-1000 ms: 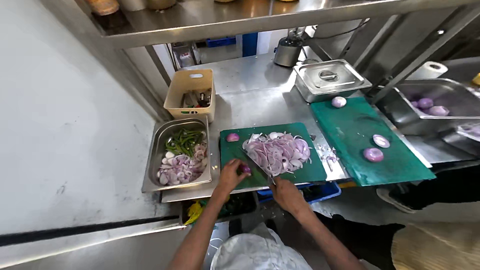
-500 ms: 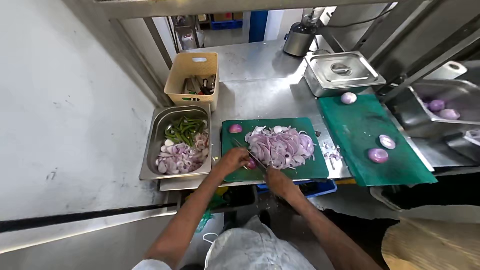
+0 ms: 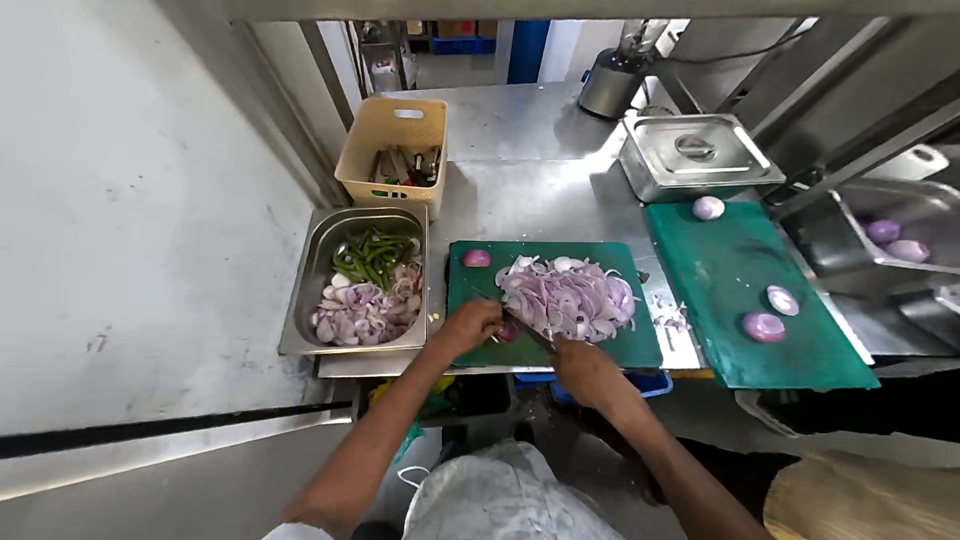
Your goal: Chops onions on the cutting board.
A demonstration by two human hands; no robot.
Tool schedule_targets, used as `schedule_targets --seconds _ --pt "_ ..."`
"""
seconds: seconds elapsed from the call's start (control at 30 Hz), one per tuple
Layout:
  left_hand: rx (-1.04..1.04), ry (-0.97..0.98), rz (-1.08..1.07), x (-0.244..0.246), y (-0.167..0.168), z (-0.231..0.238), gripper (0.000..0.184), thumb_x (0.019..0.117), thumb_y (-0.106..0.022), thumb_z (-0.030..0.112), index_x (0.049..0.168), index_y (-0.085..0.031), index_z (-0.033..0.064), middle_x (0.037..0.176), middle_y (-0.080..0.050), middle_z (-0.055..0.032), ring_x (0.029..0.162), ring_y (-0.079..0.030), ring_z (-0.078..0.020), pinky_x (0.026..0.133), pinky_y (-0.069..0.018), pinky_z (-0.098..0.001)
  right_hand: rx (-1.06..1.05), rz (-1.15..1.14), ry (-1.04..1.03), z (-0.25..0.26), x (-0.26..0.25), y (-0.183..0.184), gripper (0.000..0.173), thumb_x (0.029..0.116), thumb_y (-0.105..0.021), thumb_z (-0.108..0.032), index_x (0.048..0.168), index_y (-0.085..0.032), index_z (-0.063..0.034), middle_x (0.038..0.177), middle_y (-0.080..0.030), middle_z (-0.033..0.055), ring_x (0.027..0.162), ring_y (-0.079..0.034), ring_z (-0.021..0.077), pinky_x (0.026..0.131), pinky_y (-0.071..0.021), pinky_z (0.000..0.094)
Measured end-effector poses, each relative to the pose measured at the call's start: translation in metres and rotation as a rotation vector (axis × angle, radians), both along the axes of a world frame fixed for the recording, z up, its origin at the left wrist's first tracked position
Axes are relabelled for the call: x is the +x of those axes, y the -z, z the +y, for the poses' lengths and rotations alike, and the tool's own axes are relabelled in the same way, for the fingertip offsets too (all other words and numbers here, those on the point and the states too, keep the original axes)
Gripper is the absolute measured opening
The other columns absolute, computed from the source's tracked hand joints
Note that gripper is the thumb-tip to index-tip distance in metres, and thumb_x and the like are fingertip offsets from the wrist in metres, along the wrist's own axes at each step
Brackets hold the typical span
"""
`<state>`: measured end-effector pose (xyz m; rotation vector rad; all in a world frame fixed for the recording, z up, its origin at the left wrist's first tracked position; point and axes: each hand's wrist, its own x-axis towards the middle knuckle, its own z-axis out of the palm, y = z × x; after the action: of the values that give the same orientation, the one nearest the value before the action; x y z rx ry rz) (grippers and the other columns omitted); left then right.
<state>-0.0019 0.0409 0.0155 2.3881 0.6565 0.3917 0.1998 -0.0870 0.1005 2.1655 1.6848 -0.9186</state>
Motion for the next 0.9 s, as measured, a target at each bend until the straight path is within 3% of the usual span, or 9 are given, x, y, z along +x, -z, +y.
schedule_targets --seconds 0.07,0.17,0.23,0.33,0.5,0.67,0.8,0.9 --pt "0.012 -0.019 -0.022 -0.002 0.005 -0.005 0.007 0.0944 -0.071 0.006 0.094 -0.076 0.0016 0.106 -0.073 -0.0129 0.108 -0.069 -0.0269 0.103 -0.0532 -0.0443 -0.010 -0.006 0.015 -0.005 -0.005 0.003 0.036 0.1080 -0.048 -0.030 0.130 -0.056 -0.0039 0.111 -0.068 0.0217 0.106 -0.069 0.0403 0.089 -0.0546 0.0592" --pt "0.017 -0.032 -0.018 -0.002 0.007 -0.006 0.009 0.0959 -0.070 0.009 0.098 -0.077 0.0033 0.109 -0.074 -0.0114 0.110 -0.069 -0.0254 0.104 -0.0531 -0.0431 0.015 0.088 0.057 0.002 -0.013 0.053 0.041 0.1094 -0.047 -0.031 0.137 -0.052 -0.0005 0.118 -0.067 0.0246 0.109 -0.068 0.0414 0.093 -0.0545 0.0591" --pt "0.013 -0.035 -0.021 -0.002 0.008 -0.005 0.010 0.0965 -0.069 0.009 0.098 -0.076 0.0024 0.110 -0.073 -0.0119 0.111 -0.068 -0.0258 0.105 -0.0528 -0.0435 0.015 0.086 0.022 0.007 -0.007 0.044 0.041 0.1095 -0.046 -0.033 0.136 -0.052 -0.0028 0.115 -0.068 0.0235 0.107 -0.069 0.0408 0.092 -0.0545 0.0592" --pt "0.020 -0.043 -0.033 -0.002 0.009 -0.004 0.007 0.0937 -0.070 0.005 0.096 -0.077 0.0028 0.108 -0.073 -0.0114 0.110 -0.068 -0.0260 0.104 -0.0529 -0.0436 0.006 0.033 -0.015 0.002 -0.001 0.001 0.041 0.1088 -0.048 -0.033 0.137 -0.055 -0.0039 0.114 -0.068 0.0225 0.108 -0.068 0.0407 0.092 -0.0539 0.0595" --pt "0.030 -0.062 -0.048 -0.001 0.010 -0.009 0.008 0.0951 -0.070 0.008 0.097 -0.077 0.0047 0.113 -0.074 -0.0101 0.114 -0.068 -0.0243 0.106 -0.0522 -0.0420 0.021 0.117 0.031 0.007 -0.007 0.058 0.041 0.1096 -0.046 -0.031 0.139 -0.051 -0.0024 0.119 -0.067 0.0238 0.111 -0.068 0.0405 0.095 -0.0541 0.0583" --pt "0.050 -0.069 -0.069 -0.002 0.014 -0.009 0.007 0.0928 -0.070 0.004 0.093 -0.076 0.0021 0.107 -0.074 -0.0118 0.110 -0.068 -0.0262 0.103 -0.0537 -0.0431 -0.039 0.041 -0.022 0.003 -0.001 -0.002 0.039 0.1094 -0.046 -0.033 0.135 -0.055 -0.0049 0.114 -0.068 0.0219 0.108 -0.068 0.0403 0.091 -0.0540 0.0591" --pt "0.014 -0.113 -0.097 -0.003 0.019 -0.014 0.008 0.0949 -0.071 0.010 0.095 -0.078 0.0055 0.110 -0.074 -0.0083 0.111 -0.068 -0.0224 0.103 -0.0541 -0.0411 0.007 0.097 0.029 0.002 -0.012 0.055 0.041 0.1096 -0.045 -0.031 0.138 -0.051 -0.0016 0.117 -0.067 0.0243 0.108 -0.069 0.0406 0.092 -0.0554 0.0582" --pt "0.032 -0.099 -0.106 -0.004 0.020 -0.013 0.007 0.0944 -0.071 0.008 0.094 -0.077 0.0039 0.110 -0.074 -0.0094 0.111 -0.068 -0.0233 0.104 -0.0539 -0.0415 -0.014 0.093 -0.017 0.007 -0.004 0.029 0.041 0.1094 -0.046 -0.034 0.137 -0.054 -0.0039 0.115 -0.067 0.0232 0.108 -0.068 0.0408 0.092 -0.0541 0.0591"
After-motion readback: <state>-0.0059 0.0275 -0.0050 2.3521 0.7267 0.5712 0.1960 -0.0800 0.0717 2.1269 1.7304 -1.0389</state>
